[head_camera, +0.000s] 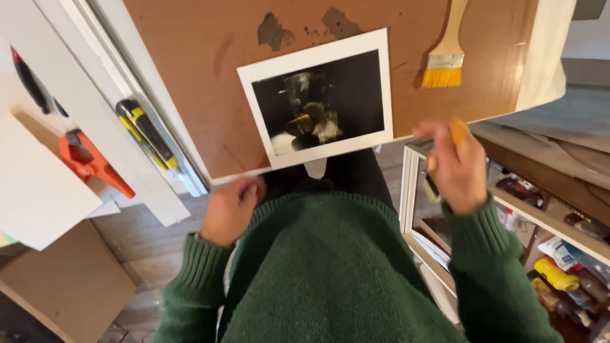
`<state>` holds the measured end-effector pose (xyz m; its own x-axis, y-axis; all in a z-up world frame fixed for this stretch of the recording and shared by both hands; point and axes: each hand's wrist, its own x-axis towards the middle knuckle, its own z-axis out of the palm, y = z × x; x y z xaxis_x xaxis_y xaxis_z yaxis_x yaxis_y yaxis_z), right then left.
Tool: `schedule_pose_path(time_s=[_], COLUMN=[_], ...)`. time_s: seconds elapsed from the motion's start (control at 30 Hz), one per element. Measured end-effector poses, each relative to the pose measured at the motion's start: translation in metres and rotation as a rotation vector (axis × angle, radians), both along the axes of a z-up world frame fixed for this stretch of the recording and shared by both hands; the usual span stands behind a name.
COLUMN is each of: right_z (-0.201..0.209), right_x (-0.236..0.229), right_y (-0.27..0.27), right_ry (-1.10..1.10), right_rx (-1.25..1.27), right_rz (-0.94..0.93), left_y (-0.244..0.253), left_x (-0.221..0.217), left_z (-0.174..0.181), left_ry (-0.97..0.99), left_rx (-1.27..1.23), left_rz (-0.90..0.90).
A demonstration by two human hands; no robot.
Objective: Cleaning and dusting a photographic print using brushes in a workshop.
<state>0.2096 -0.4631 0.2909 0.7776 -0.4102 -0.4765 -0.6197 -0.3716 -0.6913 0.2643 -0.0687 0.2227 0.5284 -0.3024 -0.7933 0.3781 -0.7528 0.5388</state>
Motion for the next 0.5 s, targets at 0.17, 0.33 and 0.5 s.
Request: schedule_pose_path(time_s=[0.17,0.33,0.5], right_z=[-0.041,-0.062,-0.074], right_x=[0.030,0.029,0.015], right_y=[0.003,0.004,-0.008], right_ry=[0.077,0.069,0.082], right_rx=[0.098,0.183,0.402], right_rz=[-0.117,-0.190,-0.225], left_y=[-0.053,-0.048,-0.055], left_x=[0.025,0.009,0.039], left_z=[0.010,-0.046,-0.017], left_ry=[-0.231,-0.137,0.158], left_rx=[-0.189,-0.463,-0.455], left_rz=[0.474,0.782,0.989])
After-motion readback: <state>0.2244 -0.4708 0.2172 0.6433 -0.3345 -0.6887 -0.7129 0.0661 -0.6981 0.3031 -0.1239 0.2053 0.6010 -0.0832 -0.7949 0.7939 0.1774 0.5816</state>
